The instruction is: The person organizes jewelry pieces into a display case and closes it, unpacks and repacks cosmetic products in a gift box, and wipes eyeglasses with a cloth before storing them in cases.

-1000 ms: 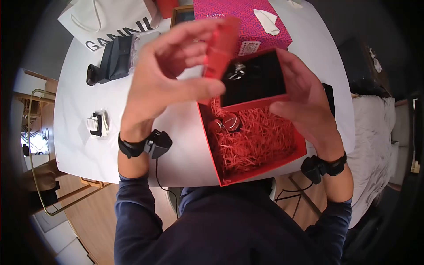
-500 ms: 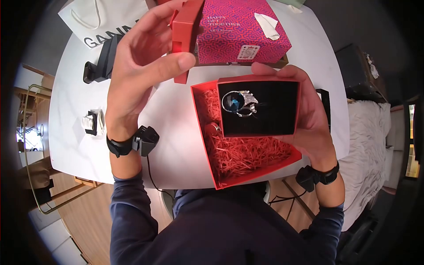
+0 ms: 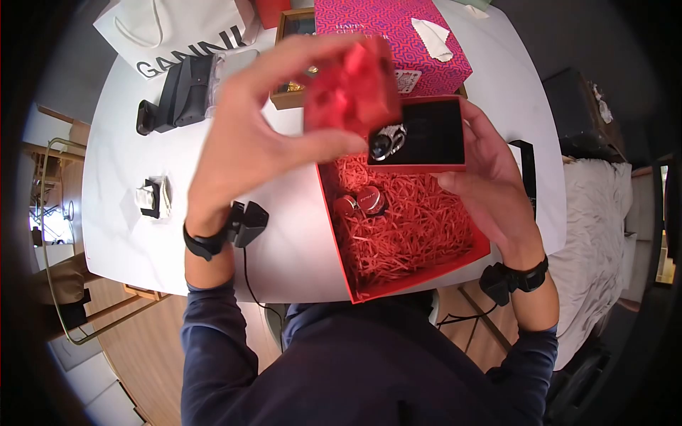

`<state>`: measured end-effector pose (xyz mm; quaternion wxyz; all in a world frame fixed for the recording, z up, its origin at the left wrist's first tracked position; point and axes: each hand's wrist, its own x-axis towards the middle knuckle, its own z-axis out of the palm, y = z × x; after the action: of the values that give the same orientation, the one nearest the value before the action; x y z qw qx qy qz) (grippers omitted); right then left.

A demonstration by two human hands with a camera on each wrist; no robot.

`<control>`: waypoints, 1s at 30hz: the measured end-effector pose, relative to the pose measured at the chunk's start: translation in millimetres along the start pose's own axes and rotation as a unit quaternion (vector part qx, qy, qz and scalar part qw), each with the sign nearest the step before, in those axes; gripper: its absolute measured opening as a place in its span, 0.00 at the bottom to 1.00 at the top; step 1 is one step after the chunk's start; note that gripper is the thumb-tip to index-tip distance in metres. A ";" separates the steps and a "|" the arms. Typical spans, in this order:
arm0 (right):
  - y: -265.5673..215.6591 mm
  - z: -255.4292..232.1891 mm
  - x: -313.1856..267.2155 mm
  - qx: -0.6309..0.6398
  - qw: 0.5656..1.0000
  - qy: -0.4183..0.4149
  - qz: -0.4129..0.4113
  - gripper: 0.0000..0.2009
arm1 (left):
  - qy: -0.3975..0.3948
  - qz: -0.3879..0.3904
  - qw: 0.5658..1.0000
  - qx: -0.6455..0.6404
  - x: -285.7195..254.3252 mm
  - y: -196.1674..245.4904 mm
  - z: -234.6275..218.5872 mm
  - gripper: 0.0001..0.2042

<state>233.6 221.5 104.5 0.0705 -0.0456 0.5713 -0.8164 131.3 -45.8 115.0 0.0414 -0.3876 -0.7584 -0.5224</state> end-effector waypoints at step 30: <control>18.2 -1.7 28.1 -0.135 0.976 0.050 0.163 0.24 | 0.089 0.028 0.986 0.135 -39.8 -13.4 20.0 0.27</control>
<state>206.8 212.2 86.6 0.1670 0.0799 0.6788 -0.7106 157.4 -53.1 77.2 0.1752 -0.3517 -0.8039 -0.4464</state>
